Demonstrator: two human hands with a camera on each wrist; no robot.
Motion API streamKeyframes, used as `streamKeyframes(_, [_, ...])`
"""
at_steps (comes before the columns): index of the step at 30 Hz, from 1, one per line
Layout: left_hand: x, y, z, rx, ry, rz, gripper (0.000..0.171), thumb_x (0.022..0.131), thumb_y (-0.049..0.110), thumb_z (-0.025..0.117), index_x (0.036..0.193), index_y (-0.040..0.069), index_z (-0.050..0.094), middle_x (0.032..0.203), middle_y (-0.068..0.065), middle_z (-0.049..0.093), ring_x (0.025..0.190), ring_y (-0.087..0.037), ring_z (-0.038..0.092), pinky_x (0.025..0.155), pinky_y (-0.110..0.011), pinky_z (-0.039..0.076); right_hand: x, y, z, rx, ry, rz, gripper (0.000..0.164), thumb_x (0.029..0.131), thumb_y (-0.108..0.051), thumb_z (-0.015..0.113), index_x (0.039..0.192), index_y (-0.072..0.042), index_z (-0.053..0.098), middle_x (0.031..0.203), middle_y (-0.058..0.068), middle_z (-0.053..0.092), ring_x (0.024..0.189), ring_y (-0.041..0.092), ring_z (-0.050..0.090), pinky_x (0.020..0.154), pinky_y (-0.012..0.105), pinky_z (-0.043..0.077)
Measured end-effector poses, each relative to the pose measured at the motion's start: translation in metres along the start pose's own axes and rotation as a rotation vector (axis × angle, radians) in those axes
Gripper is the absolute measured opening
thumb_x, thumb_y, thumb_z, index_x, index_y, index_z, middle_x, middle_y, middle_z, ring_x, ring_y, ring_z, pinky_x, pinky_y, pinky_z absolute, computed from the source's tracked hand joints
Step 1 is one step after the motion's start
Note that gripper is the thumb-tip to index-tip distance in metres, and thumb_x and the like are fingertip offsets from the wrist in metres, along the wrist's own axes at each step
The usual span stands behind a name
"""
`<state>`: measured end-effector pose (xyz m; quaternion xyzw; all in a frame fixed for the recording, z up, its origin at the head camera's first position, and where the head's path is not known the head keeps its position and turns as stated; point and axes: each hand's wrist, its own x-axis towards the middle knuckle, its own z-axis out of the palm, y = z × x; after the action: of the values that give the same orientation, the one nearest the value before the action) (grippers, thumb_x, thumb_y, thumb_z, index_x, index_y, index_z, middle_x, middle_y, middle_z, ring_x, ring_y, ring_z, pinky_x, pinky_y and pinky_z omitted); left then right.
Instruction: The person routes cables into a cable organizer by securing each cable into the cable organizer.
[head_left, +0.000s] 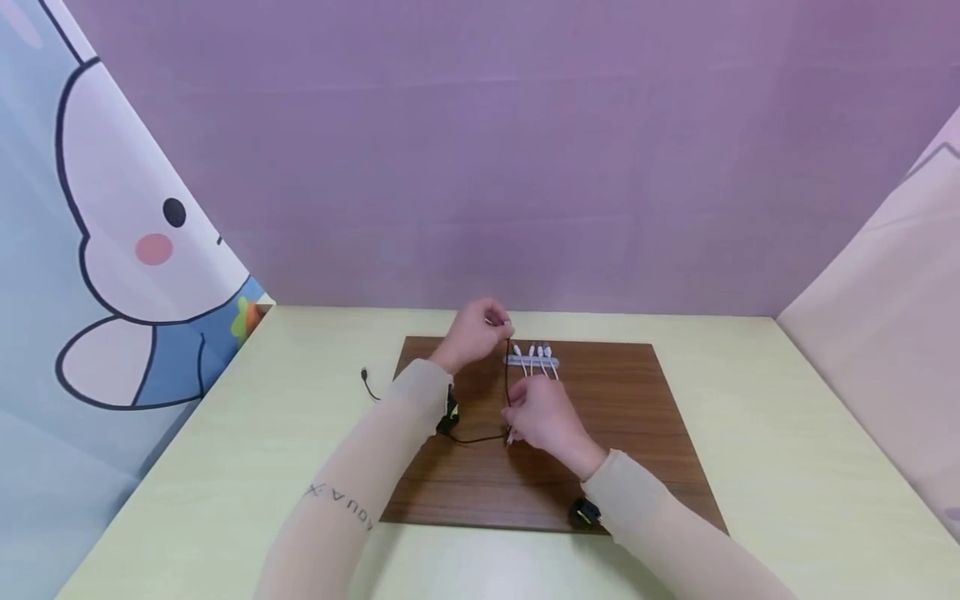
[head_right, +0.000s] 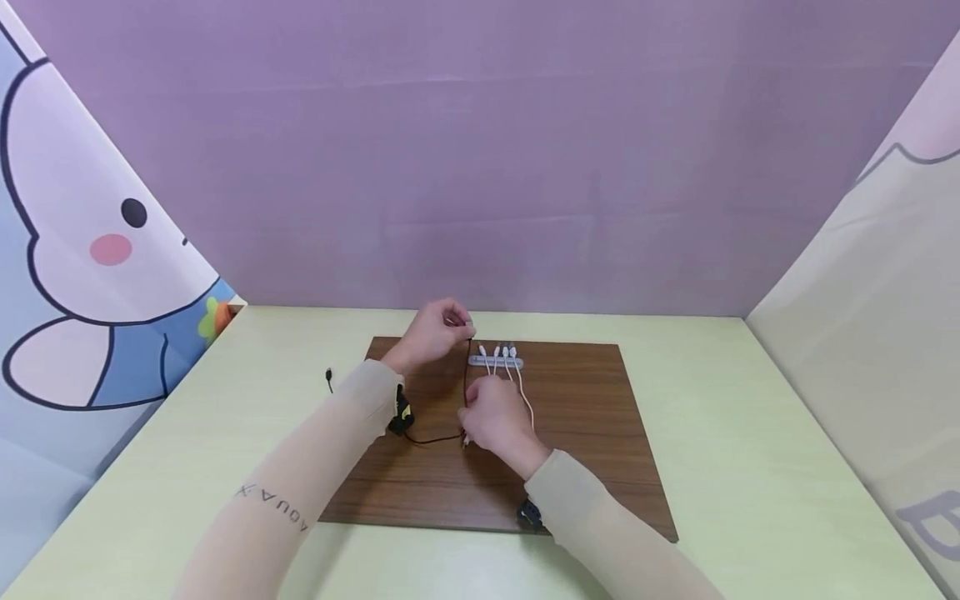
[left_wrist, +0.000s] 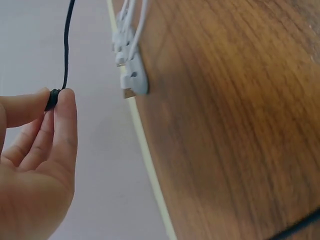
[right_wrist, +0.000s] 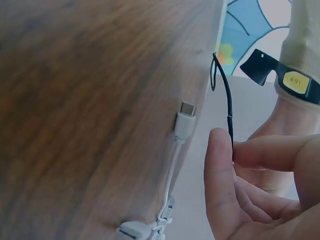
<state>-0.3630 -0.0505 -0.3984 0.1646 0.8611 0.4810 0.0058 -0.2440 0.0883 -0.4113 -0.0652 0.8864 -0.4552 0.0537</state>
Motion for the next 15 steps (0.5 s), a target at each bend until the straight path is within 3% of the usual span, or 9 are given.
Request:
streamKeyframes(4, [0.006,-0.004,0.007,0.007,-0.008,-0.038,0.007,0.095,0.007,0.069,0.099,0.005,0.064,0.097,-0.009,0.065,0.089,-0.023,0.065,0.078,-0.033,0.054,0.003,0.003,0.002,-0.148,0.003,-0.028,0.004,0.088,0.001,0.072,0.091,0.002,0.069,0.064,0.001,0.065,0.053,0.011,0.062,0.050,0.027,0.050])
streamKeyframes(7, [0.007,-0.003,0.010,0.001,-0.023,-0.065,0.008,0.096,0.006,0.069,0.101,0.003,0.063,0.098,-0.011,0.065,0.090,-0.028,0.068,0.076,-0.032,0.055,0.005,0.003,0.002,-0.244,0.008,-0.050,0.011,0.087,-0.002,0.073,0.079,-0.005,0.067,0.060,-0.002,0.060,0.051,0.011,0.057,0.049,0.028,0.047])
streamKeyframes(11, [0.008,0.000,0.014,0.008,-0.050,-0.093,0.008,0.098,0.005,0.067,0.103,0.002,0.062,0.098,-0.012,0.063,0.091,-0.032,0.069,0.072,-0.032,0.055,0.008,0.000,0.001,-0.274,-0.017,-0.042,0.007,0.086,-0.002,0.073,0.081,-0.004,0.069,0.064,0.000,0.061,0.052,0.013,0.058,0.050,0.029,0.048])
streamKeyframes(15, [0.011,-0.003,0.019,0.052,-0.053,-0.110,0.006,0.098,0.005,0.066,0.101,0.003,0.062,0.095,-0.010,0.063,0.084,-0.025,0.068,0.069,-0.031,0.054,0.011,0.000,-0.002,-0.290,-0.074,0.001,0.012,0.087,-0.001,0.071,0.076,-0.003,0.066,0.061,0.003,0.061,0.050,0.013,0.059,0.048,0.027,0.048])
